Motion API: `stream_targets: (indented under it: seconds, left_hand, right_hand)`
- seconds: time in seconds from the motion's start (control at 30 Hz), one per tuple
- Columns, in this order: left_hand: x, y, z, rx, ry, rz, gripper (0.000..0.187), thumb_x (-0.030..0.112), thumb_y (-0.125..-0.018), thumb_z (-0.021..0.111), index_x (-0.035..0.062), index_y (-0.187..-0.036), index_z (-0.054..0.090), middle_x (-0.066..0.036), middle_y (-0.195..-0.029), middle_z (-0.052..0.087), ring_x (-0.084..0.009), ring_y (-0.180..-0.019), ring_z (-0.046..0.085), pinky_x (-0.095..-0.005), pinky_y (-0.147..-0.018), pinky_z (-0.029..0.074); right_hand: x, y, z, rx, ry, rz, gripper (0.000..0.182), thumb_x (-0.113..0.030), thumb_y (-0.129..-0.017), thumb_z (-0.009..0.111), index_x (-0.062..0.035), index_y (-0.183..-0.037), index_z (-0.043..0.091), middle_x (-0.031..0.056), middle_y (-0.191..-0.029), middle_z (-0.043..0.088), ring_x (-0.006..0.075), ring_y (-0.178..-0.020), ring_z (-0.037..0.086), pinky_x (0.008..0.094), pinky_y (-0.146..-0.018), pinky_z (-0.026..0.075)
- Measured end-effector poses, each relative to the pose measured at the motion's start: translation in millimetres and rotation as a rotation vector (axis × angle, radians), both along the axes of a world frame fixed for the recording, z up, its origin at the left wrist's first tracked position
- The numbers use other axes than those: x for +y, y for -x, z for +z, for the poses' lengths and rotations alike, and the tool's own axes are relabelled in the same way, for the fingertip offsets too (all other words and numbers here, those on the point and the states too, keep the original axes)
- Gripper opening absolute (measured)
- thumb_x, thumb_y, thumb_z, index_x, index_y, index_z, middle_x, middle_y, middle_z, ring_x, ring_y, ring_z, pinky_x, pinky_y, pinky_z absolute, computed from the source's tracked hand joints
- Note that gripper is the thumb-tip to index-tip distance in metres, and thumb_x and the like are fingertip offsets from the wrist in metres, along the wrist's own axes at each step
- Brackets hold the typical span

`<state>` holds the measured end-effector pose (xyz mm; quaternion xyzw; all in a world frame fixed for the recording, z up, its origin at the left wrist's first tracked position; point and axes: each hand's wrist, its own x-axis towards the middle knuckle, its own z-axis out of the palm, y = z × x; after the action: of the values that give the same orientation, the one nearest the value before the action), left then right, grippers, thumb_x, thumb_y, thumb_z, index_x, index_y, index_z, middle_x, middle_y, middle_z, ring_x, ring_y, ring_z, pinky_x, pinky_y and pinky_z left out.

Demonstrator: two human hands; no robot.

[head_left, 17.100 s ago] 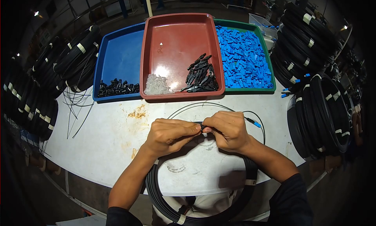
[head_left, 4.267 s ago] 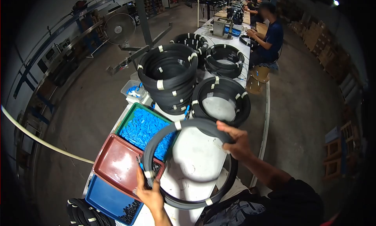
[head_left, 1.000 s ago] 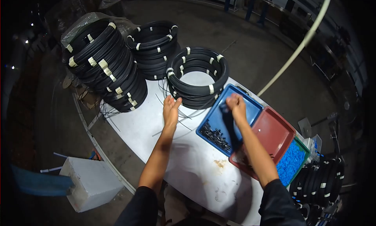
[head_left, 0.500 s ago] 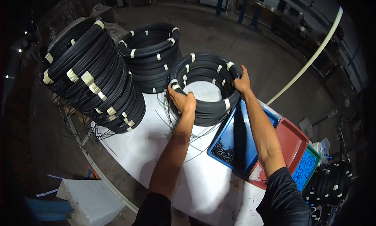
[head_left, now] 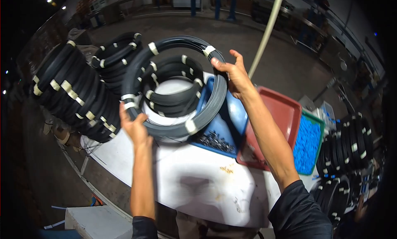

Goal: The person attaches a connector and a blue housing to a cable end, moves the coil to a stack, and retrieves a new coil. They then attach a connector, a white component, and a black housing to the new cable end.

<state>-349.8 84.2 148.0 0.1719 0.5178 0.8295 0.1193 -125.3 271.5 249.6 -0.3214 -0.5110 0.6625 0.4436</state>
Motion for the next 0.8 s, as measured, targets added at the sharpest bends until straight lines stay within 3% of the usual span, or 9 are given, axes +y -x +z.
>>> stream_targets:
  seconds: [0.07,0.13,0.2,0.27,0.37,0.47,0.6,0.73,0.8]
  left_hand:
    - [-56,-32,6,0.108,0.053,-0.025,0.093,-0.01,-0.064,0.058,0.0077,-0.153,0.043,-0.004,-0.102,0.058,-0.0139,-0.077,0.056,-0.0259,-0.067,0.049]
    - [-109,-57,-6,0.192,0.126,-0.131,0.093,-0.007,-0.062,0.056,0.0066,-0.153,0.044,-0.006,-0.109,0.06,-0.0133,-0.076,0.055,-0.024,-0.067,0.047]
    - [-148,-91,-12,0.322,0.209,-0.154,0.097,-0.004,-0.057,0.055,0.0014,-0.153,0.042,-0.012,-0.127,0.057,-0.0137,-0.081,0.057,-0.0217,-0.066,0.048]
    - [-177,-108,-36,0.464,0.222,-0.169,0.099,0.001,-0.055,0.058,-0.0033,-0.153,0.04,-0.013,-0.126,0.059,-0.0121,-0.077,0.056,-0.02,-0.062,0.045]
    - [-218,-141,-51,0.345,0.437,-0.432,0.103,0.004,-0.051,0.061,-0.0074,-0.151,0.04,-0.015,-0.127,0.061,-0.0177,-0.099,0.061,-0.0247,-0.082,0.051]
    - [-232,-155,-79,0.377,0.45,-0.639,0.102,0.004,-0.051,0.064,-0.0067,-0.15,0.042,-0.015,-0.131,0.06,-0.0191,-0.107,0.062,-0.0256,-0.087,0.051]
    - [-228,-178,-90,0.312,0.461,-0.968,0.098,-0.014,-0.054,0.059,-0.0023,-0.151,0.045,-0.014,-0.128,0.062,-0.0123,-0.089,0.063,-0.0212,-0.064,0.051]
    - [-202,-187,-128,0.515,0.452,-1.145,0.098,-0.016,-0.052,0.061,-0.001,-0.148,0.049,-0.013,-0.135,0.061,-0.0205,-0.115,0.061,-0.0263,-0.095,0.05]
    - [-192,-198,-134,0.384,0.506,-1.238,0.098,-0.017,-0.052,0.062,0.0006,-0.148,0.05,-0.013,-0.134,0.062,-0.0206,-0.115,0.062,-0.0269,-0.097,0.049]
  right_hand:
    - [-25,-51,-27,0.124,0.134,0.192,0.103,-0.038,-0.083,0.084,-0.0094,-0.154,0.016,0.0232,-0.126,0.055,0.0291,-0.094,0.068,0.0457,-0.072,0.062]
    - [-80,-83,-56,0.24,0.257,0.244,0.062,-0.041,-0.09,0.076,-0.0093,-0.13,0.04,0.0122,-0.088,0.068,0.0133,-0.056,0.063,0.0346,-0.042,0.056]
    - [-139,-131,-99,0.262,0.332,0.304,0.031,-0.032,-0.096,0.071,-0.0081,-0.105,0.054,0.0086,-0.077,0.066,0.0125,-0.044,0.056,0.0287,-0.039,0.053]
    - [-204,-176,-129,0.324,0.463,0.223,0.027,-0.02,-0.095,0.071,-0.0055,-0.113,0.057,0.0056,-0.073,0.062,0.0138,-0.052,0.06,0.0293,-0.048,0.053]
    - [-298,-238,-181,0.324,0.539,0.024,0.042,-0.009,-0.091,0.07,0.0004,-0.127,0.051,0.0083,-0.08,0.06,0.0192,-0.063,0.063,0.0368,-0.058,0.053]
    - [-377,-277,-204,0.251,0.605,-0.102,0.033,-0.009,-0.093,0.062,-0.0008,-0.121,0.048,0.0098,-0.079,0.06,0.0207,-0.069,0.062,0.0391,-0.069,0.055]
    - [-454,-301,-233,0.314,0.681,-0.218,0.031,-0.008,-0.093,0.062,-0.0016,-0.12,0.047,0.0107,-0.081,0.059,0.0216,-0.073,0.062,0.0409,-0.072,0.056]
    - [-501,-308,-252,0.4,0.703,-0.353,0.026,-0.009,-0.096,0.06,-0.0027,-0.118,0.047,0.0111,-0.085,0.059,0.0228,-0.079,0.063,0.0425,-0.077,0.057]
    - [-517,-307,-259,0.412,0.708,-0.387,0.023,-0.011,-0.099,0.059,-0.0037,-0.118,0.047,0.0116,-0.087,0.06,0.0235,-0.081,0.064,0.0441,-0.08,0.056]
